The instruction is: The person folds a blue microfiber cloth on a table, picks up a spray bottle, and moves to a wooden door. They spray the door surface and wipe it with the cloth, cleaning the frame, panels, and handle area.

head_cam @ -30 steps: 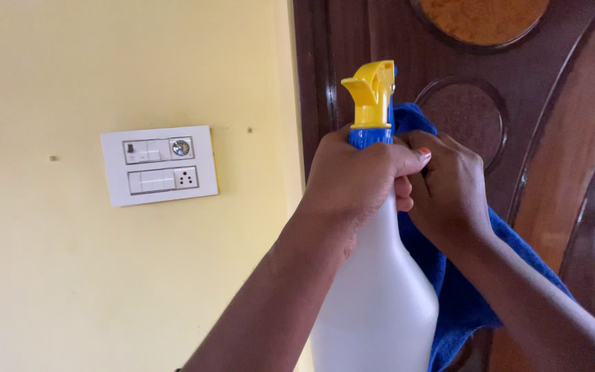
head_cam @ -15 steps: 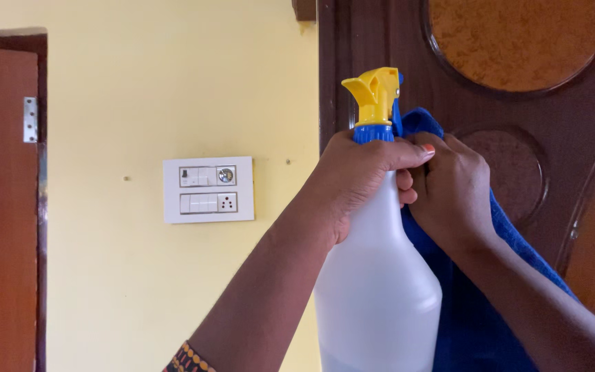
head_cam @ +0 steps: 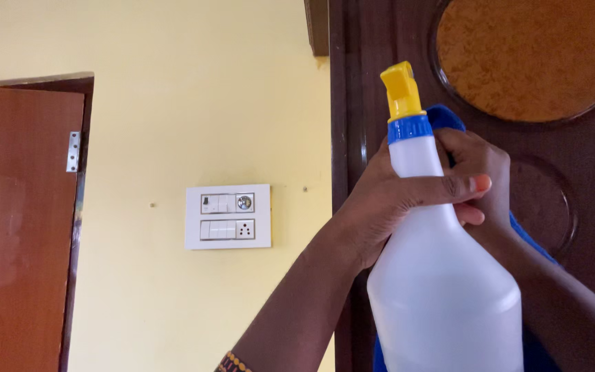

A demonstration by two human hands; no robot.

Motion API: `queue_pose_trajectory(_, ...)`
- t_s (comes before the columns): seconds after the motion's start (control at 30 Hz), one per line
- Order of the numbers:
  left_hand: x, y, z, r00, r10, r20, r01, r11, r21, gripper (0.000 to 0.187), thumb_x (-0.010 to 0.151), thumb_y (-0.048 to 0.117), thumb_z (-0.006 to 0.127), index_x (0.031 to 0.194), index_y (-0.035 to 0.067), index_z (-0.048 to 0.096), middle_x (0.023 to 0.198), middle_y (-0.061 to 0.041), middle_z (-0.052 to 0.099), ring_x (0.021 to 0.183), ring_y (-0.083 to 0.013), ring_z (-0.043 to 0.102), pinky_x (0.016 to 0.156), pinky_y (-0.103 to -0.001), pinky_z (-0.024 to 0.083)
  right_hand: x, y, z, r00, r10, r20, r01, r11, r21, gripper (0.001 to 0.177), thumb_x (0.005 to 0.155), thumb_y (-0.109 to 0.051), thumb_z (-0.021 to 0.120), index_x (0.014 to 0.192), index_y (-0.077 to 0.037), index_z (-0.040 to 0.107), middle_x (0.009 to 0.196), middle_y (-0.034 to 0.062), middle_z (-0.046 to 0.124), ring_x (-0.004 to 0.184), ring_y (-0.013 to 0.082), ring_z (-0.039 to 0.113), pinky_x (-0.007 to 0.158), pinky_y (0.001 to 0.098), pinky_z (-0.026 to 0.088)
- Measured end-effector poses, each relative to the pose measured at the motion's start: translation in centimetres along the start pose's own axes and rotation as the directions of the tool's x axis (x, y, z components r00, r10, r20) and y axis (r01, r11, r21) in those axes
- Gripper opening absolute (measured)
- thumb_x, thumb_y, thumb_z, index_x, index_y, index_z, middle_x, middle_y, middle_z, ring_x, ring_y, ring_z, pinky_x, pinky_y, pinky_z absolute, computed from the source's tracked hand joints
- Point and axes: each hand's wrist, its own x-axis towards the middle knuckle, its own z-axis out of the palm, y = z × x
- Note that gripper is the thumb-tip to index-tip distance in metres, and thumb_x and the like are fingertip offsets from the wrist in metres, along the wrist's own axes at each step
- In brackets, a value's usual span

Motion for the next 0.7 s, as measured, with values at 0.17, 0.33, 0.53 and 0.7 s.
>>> queue_pose_trajectory(0.17,0.8,0.9,-0.4,0.99,-0.061,-0.131,0.082,0.984,0.16,0.049,0.077,0.01,0.077,0.117,0.001,0.051,0.081,-0.015,0.067,0.063,-0.023,0.073,0.058,-0.039,0.065,-0.7,-0.9,0.0,0.998,0.025,0.064,-0.022,0.999,-0.045,0.017,0.087,-0.014,0.072,0.086,0.0,0.062,0.077,0.0101,0.066,0.067,0.0211,0.067,0.059,0.0364,0.053)
queue_pose_trajectory(0.33,1.2,3.5,-1.1,0.973,-0.069,-0.222,0.118,0.97,0.212,0.036,0.081,0.02,0.076,0.105,0.001,0.058,0.07,-0.013,0.066,0.057,-0.023,0.071,0.053,-0.036,0.061,0.3,-1.8,-0.6,0.993,0.029,0.112,-0.048,0.986,0.162,0.05,0.095,-0.022,0.066,0.14,-0.005,0.052,0.121,0.0176,0.068,0.111,0.0279,0.067,0.089,0.0398,0.053)
queue_pose_trajectory(0.53,1.6,7.7,-3.3,0.944,-0.094,-0.317,0.194,0.934,0.3,0.031,0.078,0.024,0.076,0.092,-0.003,0.069,0.068,-0.013,0.068,0.057,-0.0243,0.073,0.053,-0.038,0.062,1.2,-0.5,0.2,0.978,-0.081,0.192,0.066,0.994,0.083,0.093,0.087,-0.028,0.065,0.162,-0.002,0.017,0.153,0.031,0.042,0.136,0.0428,0.047,0.112,0.05,0.035)
queue_pose_trajectory(0.7,3.0,9.1,-4.4,0.93,-0.117,-0.348,0.256,0.886,0.387,0.028,0.077,0.022,0.074,0.087,-0.004,0.071,0.067,-0.015,0.068,0.056,-0.0267,0.073,0.054,-0.039,0.062,2.4,0.1,1.2,0.948,-0.244,0.203,0.3,0.899,-0.318,0.092,0.087,-0.043,0.063,0.156,0.004,0.022,0.148,0.0362,0.039,0.148,0.0492,0.024,0.117,0.0597,0.012)
